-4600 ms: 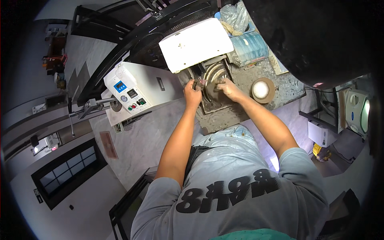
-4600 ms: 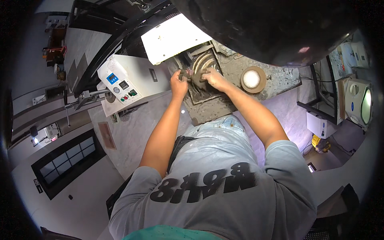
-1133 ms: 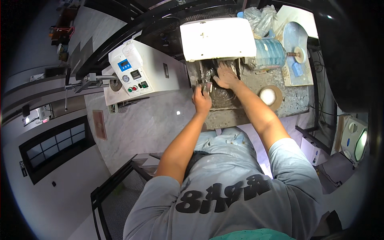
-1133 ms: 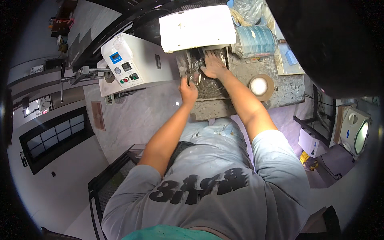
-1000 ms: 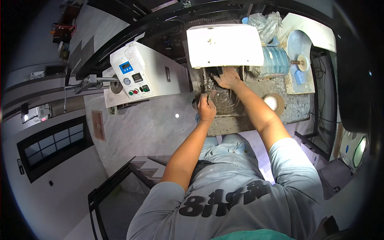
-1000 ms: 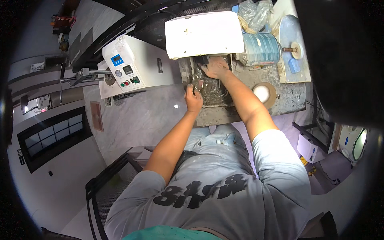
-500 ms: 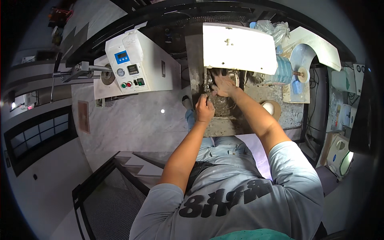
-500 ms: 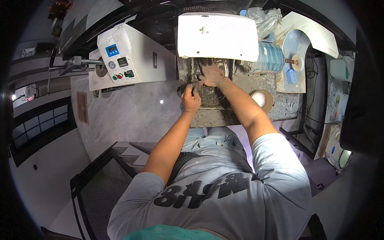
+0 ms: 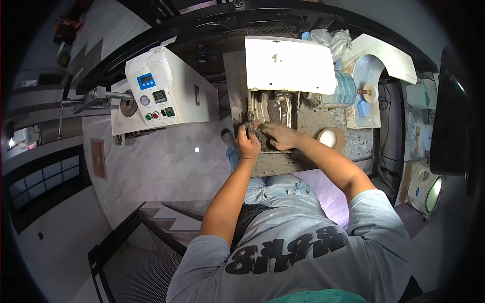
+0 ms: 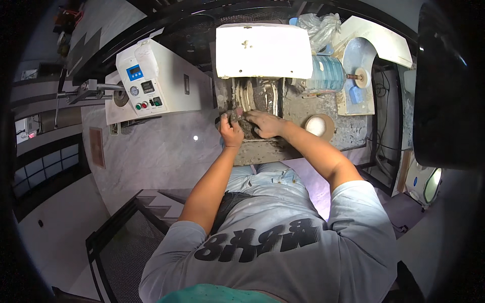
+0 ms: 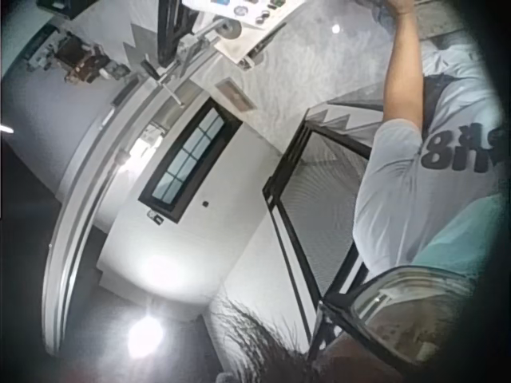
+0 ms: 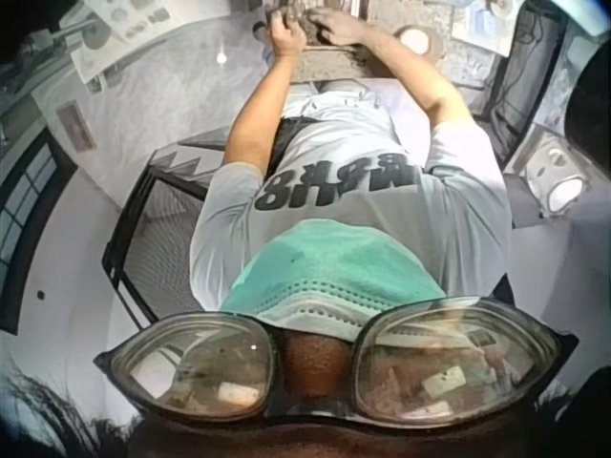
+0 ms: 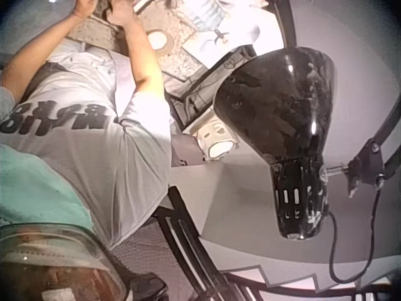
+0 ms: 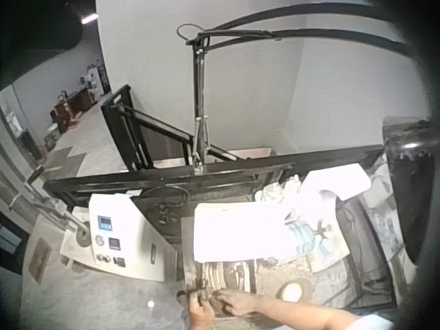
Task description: The person holds a dental prosthesis with both hands and presses it against a rotating polishing wheel inside a splash guard while water flows over the surface.
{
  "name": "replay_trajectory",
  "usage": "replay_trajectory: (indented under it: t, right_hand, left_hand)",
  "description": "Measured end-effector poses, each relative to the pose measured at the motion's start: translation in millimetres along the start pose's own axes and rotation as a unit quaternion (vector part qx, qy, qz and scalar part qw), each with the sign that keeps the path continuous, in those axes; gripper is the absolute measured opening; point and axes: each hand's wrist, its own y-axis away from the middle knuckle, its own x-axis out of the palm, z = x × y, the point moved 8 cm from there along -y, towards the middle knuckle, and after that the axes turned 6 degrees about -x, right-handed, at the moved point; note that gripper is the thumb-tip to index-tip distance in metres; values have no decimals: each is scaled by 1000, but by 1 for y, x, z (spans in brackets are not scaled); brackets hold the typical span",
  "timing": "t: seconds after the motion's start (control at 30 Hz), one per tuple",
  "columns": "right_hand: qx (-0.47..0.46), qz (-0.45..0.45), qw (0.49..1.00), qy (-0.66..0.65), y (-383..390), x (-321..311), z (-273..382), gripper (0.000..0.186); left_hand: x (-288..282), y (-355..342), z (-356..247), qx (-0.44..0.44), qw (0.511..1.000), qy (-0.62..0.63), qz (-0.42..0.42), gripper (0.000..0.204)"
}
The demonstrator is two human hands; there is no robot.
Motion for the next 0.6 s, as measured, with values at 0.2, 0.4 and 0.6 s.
replay_trajectory:
  t: [0.2,0.4,0.6]
  right_hand:
    - [208,-85,973,58,16,-52,-34,55]
    - [248,-109,963,2,14,-24,-40,66]
    - [191,-55,978,-65,22,12,1,55]
  left_hand:
    - [19,-1,-15,-21,1000,-18,6,20]
    - [24,-5,-18,-53,999,5,9,23]
    - [20,-15,-14,-53,998,-28,36,22]
